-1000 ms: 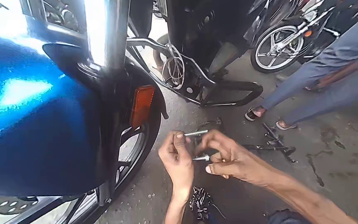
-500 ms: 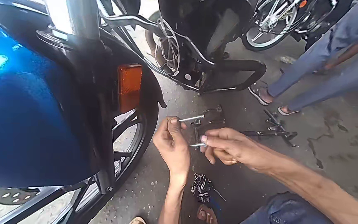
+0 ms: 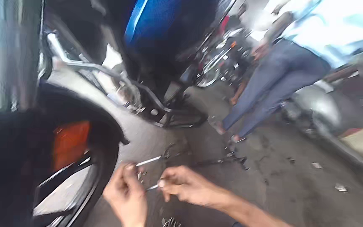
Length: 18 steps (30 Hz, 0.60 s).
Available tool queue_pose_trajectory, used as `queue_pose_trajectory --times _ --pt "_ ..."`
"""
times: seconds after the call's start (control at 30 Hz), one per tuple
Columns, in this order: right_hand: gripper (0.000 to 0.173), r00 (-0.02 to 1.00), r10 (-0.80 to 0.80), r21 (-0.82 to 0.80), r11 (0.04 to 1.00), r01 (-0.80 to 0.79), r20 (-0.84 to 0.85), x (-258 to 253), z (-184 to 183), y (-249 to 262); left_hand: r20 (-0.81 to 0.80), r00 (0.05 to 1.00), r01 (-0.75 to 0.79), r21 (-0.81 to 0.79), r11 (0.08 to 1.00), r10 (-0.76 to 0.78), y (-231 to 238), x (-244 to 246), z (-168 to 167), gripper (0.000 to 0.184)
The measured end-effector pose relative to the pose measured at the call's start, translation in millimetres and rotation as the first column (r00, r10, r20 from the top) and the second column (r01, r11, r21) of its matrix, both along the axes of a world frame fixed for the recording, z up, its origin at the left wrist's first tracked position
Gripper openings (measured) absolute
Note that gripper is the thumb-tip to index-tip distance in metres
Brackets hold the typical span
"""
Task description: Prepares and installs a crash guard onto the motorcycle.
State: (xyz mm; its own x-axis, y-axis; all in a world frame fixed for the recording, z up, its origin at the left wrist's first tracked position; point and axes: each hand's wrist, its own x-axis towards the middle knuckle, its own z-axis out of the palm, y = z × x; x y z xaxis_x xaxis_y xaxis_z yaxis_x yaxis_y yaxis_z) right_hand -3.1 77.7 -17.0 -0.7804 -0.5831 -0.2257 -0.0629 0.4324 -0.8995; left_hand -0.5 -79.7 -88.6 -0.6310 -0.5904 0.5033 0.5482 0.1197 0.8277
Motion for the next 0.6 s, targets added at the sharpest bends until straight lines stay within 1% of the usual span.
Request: queue_pose_trajectory --times 0.07,0.1,0.13,0.17,0.2,0.27,0.37,0.4,0.43,0.47,0.5,0.53,0.57,0.6 --pt "0.044 0.982 -0.061 0.002 0.998 0.062 0.177 -2.5 -4.1 -1.7 -0.015 1.0 -0.009 -0.01 1.0 0.009 1.0 -5.6 -4.0 0.033" --pt "0.043 0.973 -0.074 -0.007 0.997 0.077 0.219 -3.7 -7.3 -1.3 -0.02 1.0 -0.01 -0.003 1.0 0.01 2.2 -6.6 -4.8 0.034" --pt "0.036 0.976 -0.075 -0.019 0.997 0.08 0.207 -5.0 -9.4 -0.3 -0.019 1.0 -0.011 0.005 1.0 0.011 3.2 -6.8 -4.5 0.034" --pt "0.023 0.987 -0.056 -0.034 0.998 0.061 0.15 -6.5 -10.1 1.7 -0.012 1.0 -0.008 0.019 1.0 0.008 4.3 -6.7 -3.6 0.033" --pt "0.013 0.997 -0.031 -0.048 0.998 0.034 0.076 -7.7 -10.0 3.9 -0.003 1.0 -0.002 0.039 0.999 0.002 5.6 -6.2 -2.8 0.032" --pt "0.018 0.999 -0.003 -0.08 0.997 -0.001 -0.045 -9.3 -10.9 6.3 0.013 1.0 0.002 0.074 0.997 -0.003 8.6 -5.8 -1.7 0.031" --pt "0.018 0.997 0.05 -0.131 0.99 -0.058 -0.063 -16.7 -15.2 10.5 0.04 0.999 0.008 0.107 0.994 -0.012 9.7 -8.1 -1.9 0.033" --pt "0.019 0.995 0.091 -0.131 0.987 -0.095 -0.031 -21.3 -15.4 14.1 0.051 0.999 0.01 0.109 0.994 -0.016 10.3 -9.3 -2.2 0.033" --pt "0.019 0.99 0.135 -0.12 0.984 -0.13 0.038 -25.3 -14.6 17.4 0.061 0.998 0.01 0.108 0.994 -0.016 10.9 -9.7 -3.3 0.033" --pt "0.02 0.977 0.157 -0.101 0.985 -0.143 0.143 -27.6 -13.4 19.2 0.067 0.998 0.006 0.1 0.995 -0.013 11.1 -9.2 -5.0 0.033" --pt "0.025 0.96 0.134 -0.064 0.99 -0.122 0.247 -27.8 -12.8 18.9 0.064 0.998 0.002 0.084 0.996 -0.007 11.8 -8.7 -6.4 0.033" --pt "0.035 0.942 0.081 -0.016 0.997 -0.08 0.327 -26.6 -12.7 16.9 0.054 0.999 -0.002 0.062 0.998 -0.001 13.0 -8.4 -7.2 0.033" --pt "0.042 0.932 0.019 0.02 0.999 -0.028 0.363 -24.8 -13.4 14.3 0.043 0.999 -0.005 0.04 0.999 0.003 13.8 -8.4 -7.7 0.032" --pt "0.039 0.935 -0.013 0.029 1.0 0.003 0.355 -23.6 -14.5 13.2 0.036 0.999 -0.01 0.028 1.0 0.009 14.6 -8.5 -8.3 0.032"
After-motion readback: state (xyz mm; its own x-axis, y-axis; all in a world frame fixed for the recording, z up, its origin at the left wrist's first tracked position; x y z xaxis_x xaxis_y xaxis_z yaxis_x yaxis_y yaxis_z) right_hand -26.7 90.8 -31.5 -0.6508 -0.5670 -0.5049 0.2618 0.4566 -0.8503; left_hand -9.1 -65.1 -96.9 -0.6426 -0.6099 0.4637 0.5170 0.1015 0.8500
